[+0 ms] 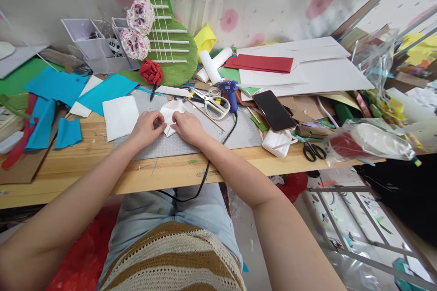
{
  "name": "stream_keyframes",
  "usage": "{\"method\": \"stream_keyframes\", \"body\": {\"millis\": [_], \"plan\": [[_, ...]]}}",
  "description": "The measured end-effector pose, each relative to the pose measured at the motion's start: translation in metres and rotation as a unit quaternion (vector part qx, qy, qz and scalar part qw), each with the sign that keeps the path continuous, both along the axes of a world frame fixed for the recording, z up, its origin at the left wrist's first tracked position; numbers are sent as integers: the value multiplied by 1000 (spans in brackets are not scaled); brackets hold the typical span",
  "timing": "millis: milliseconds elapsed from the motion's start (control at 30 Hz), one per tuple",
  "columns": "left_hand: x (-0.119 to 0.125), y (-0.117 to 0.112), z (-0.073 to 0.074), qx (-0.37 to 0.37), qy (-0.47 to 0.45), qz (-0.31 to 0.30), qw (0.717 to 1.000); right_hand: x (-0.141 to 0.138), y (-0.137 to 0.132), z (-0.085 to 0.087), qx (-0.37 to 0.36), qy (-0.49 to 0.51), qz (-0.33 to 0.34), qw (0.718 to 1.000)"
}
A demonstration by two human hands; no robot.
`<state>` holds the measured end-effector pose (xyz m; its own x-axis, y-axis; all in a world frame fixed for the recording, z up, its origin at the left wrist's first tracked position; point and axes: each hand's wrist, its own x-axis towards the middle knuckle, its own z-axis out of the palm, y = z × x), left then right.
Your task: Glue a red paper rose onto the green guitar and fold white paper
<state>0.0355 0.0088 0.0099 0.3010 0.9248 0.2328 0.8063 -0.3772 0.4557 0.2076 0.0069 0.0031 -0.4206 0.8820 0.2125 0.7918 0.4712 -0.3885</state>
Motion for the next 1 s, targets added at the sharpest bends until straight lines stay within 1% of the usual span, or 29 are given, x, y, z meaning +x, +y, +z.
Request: {"method": "stream_keyframes", "body": {"millis": [133,200,333,400,567,800,1000], "plan": [[0,-1,-2,17,16,1,1000,0,0,0,12,-18,6,1000],[0,-2,-3,29,23,-8,999,-1,-1,0,16,-32,6,999],[0,-3,-5,80,42,-24,996,-2,-3,3,24,-52,9,998],[0,-4,-4,90,62,-32,994,-3,-4,4,28,-68,9,997],[-1,-8,-2,84,87,-45,992,-3,-6,8,37,-104,8,994],[-10,-11,-5,72,77,-63,993,-3,-6,7,28,-101,5,994],[-8,-11,-6,63,62,-33,996,-3,-6,7,34,-102,9,994]]}}
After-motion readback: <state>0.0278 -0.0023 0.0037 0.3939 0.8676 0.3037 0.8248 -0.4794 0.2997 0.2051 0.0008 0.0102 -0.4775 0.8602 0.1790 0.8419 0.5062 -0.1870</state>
